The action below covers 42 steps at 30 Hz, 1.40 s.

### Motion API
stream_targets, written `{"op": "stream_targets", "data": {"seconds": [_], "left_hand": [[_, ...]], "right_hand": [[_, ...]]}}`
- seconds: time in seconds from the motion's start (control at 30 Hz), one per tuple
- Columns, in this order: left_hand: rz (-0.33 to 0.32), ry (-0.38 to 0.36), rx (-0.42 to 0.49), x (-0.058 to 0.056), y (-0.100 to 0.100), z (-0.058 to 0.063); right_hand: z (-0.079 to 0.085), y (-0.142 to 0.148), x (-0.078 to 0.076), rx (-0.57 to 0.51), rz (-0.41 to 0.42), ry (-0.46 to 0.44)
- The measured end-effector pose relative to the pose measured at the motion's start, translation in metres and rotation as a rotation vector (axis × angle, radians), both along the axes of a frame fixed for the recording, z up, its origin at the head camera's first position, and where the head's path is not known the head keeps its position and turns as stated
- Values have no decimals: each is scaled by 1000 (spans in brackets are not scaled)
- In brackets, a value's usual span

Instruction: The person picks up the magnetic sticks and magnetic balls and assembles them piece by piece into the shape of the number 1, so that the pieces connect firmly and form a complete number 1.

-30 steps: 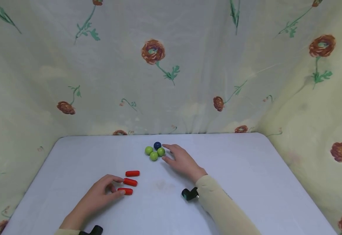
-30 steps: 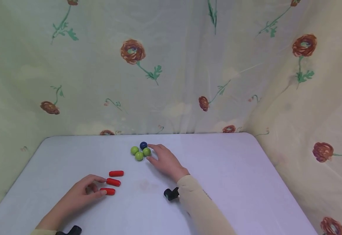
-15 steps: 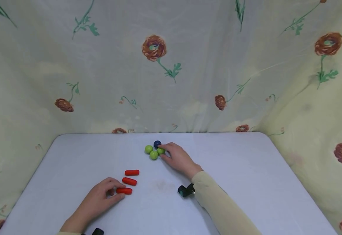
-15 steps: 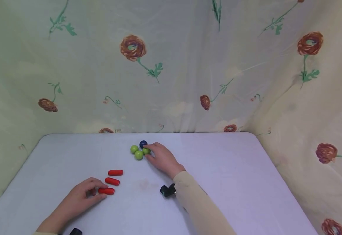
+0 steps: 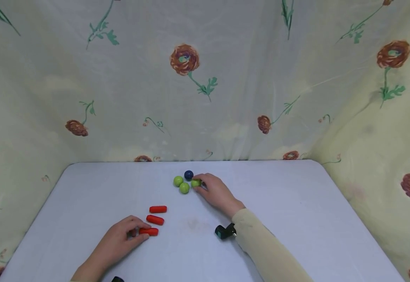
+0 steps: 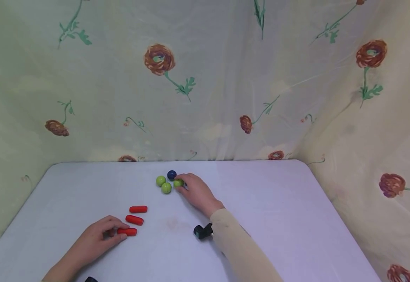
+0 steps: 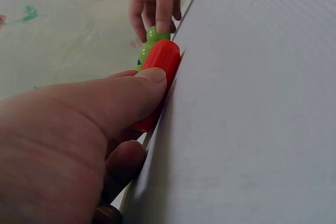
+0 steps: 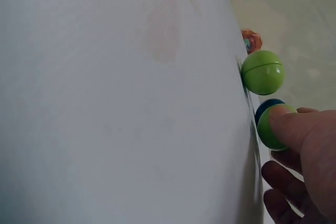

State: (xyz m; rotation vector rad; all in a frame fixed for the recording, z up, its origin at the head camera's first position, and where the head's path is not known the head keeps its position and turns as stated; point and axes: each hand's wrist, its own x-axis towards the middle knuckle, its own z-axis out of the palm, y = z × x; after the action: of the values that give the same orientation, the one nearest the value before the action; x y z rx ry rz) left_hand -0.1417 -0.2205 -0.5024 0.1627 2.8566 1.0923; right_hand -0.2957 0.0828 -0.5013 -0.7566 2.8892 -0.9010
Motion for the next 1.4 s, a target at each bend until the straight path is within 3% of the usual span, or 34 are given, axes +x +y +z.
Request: {"op": "stream_targets", "data": {"seconds": [0.43,0.83,1.17,1.4], "left_hand": [[16,-24,-11,1,1,-4],[5,-31,-1,1,3,-6],[6,-28,-10,-1,2,-6],[21,-16,-40,-1,2,-3]], "right_hand": [[-8,31,13,-162,-70,-28],[-16,56,24,-219,-106,-41],[-23,64,27,-265,-95,-51],[-26,66,25,-261,-40,-12]]}}
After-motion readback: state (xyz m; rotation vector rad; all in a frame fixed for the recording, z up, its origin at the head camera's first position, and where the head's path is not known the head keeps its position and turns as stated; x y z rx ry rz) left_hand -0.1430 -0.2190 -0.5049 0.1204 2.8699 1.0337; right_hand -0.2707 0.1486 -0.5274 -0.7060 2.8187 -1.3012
